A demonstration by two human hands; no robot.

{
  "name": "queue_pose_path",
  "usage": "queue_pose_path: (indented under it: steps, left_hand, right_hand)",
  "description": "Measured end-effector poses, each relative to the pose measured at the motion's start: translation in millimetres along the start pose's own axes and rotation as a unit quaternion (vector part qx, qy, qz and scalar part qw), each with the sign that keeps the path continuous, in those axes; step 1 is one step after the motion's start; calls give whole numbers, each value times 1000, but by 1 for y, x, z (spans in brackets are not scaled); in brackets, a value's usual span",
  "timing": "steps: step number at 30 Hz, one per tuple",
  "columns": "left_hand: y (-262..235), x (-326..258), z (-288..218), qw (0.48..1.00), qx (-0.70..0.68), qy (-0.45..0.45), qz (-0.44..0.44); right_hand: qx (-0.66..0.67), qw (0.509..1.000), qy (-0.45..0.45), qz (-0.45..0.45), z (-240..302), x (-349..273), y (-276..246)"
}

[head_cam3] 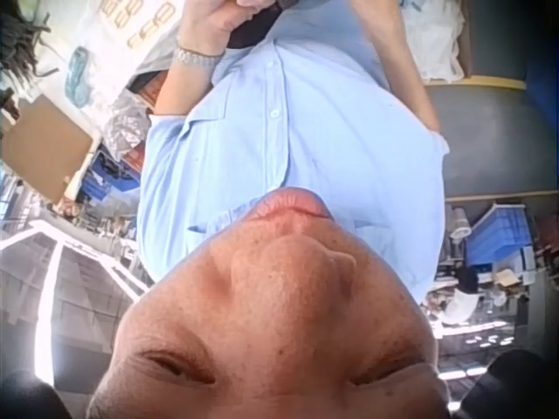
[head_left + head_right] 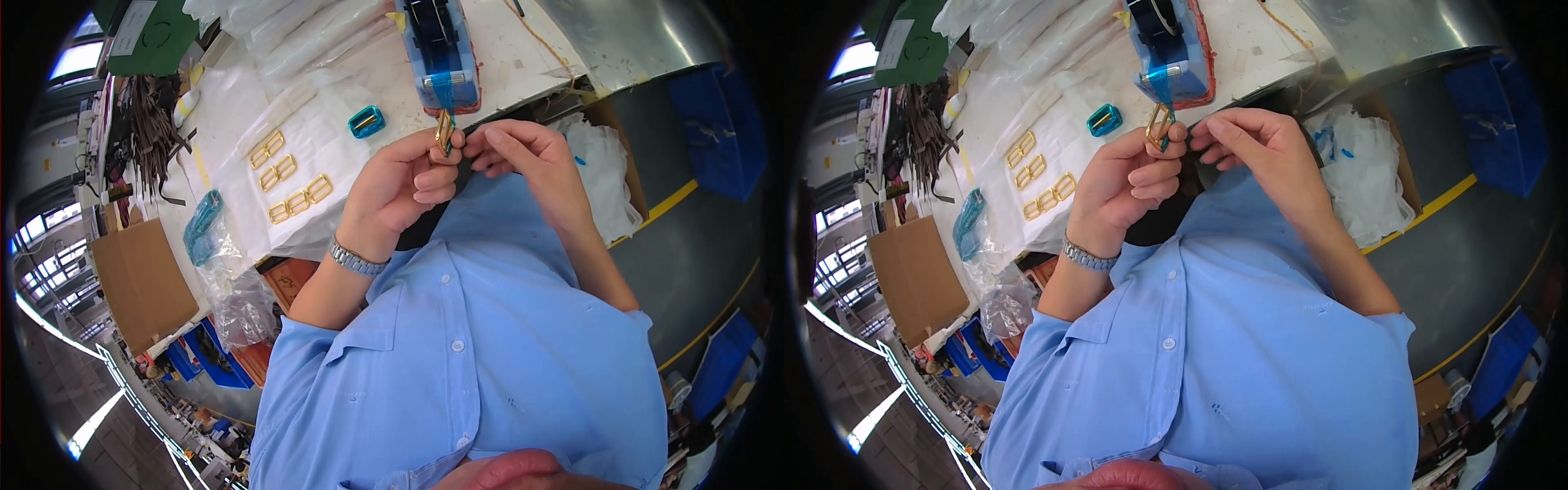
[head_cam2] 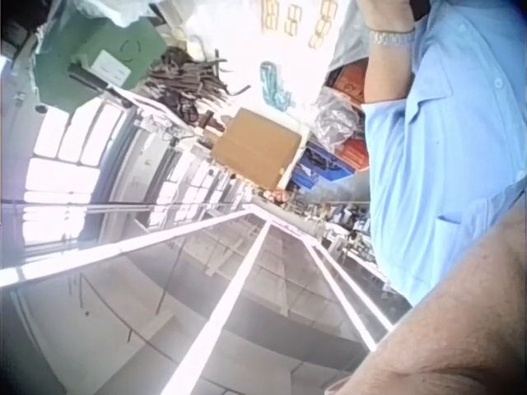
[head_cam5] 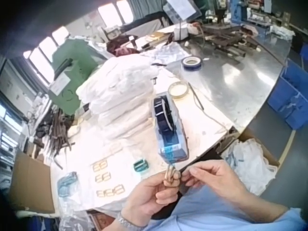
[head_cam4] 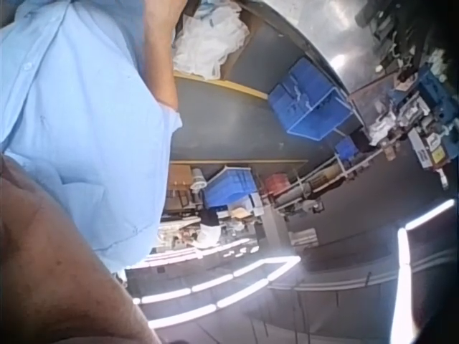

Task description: Apply protective blue tape to metal bag buckles and organize them on a workbench.

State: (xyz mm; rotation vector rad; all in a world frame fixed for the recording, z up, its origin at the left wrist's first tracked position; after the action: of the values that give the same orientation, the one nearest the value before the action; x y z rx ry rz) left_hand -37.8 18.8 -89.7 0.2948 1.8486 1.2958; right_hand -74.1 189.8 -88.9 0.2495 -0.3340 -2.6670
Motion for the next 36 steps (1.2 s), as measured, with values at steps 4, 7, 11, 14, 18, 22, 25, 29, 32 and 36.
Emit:
queue_pose_path:
  steps: [4, 7, 11, 14, 18, 22, 25, 29, 32, 36]
  left_hand:
    - [3, 4, -3, 997, -64, -50, 13]
    - [8, 5, -5, 989, -126, -70, 14]
    - [5, 4, -3, 982, -173, -69, -25]
    - [5, 5, -5, 984, -168, -68, 6]
    - [12, 3, -1, 974, -209, -89, 2]
    - [12, -5, 0, 992, -112, -44, -29]
    - [24, -25, -8, 938, 283, 159, -124]
    - [36, -45, -3, 752, 455, 425, -216]
    - [44, -44, 3, 669, 480, 511, -246]
    - [32, -45, -2, 586, 526, 557, -263]
  right_hand:
    - [75, 997, -4, 30, 1, 19, 8]
    - [175, 983, 44, 45, -11, 29, 15]
    - [262, 960, 73, 69, -22, 40, 22]
    - [286, 952, 71, 90, -24, 43, 31]
    - [264, 962, 58, 45, -31, 45, 29]
    - [325, 942, 66, 51, -23, 41, 34]
    - [403, 903, 71, 131, -16, 35, 41]
    - [440, 891, 108, -16, -24, 28, 49]
    - [461, 881, 101, 36, -22, 24, 57]
    - [466, 878, 111, -9, -11, 15, 64]
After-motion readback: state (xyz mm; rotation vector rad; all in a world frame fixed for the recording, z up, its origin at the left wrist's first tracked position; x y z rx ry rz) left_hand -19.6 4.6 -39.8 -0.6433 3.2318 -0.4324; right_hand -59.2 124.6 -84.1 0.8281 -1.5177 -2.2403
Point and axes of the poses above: each hand's wrist, its own x-axis towards the middle knuckle, its own y-axis out of the palm, z = x × y, the point moved 6 cm from there along x, towards the middle knuckle, and after that the axes turned 6 degrees about -y, right-handed, at the moved point
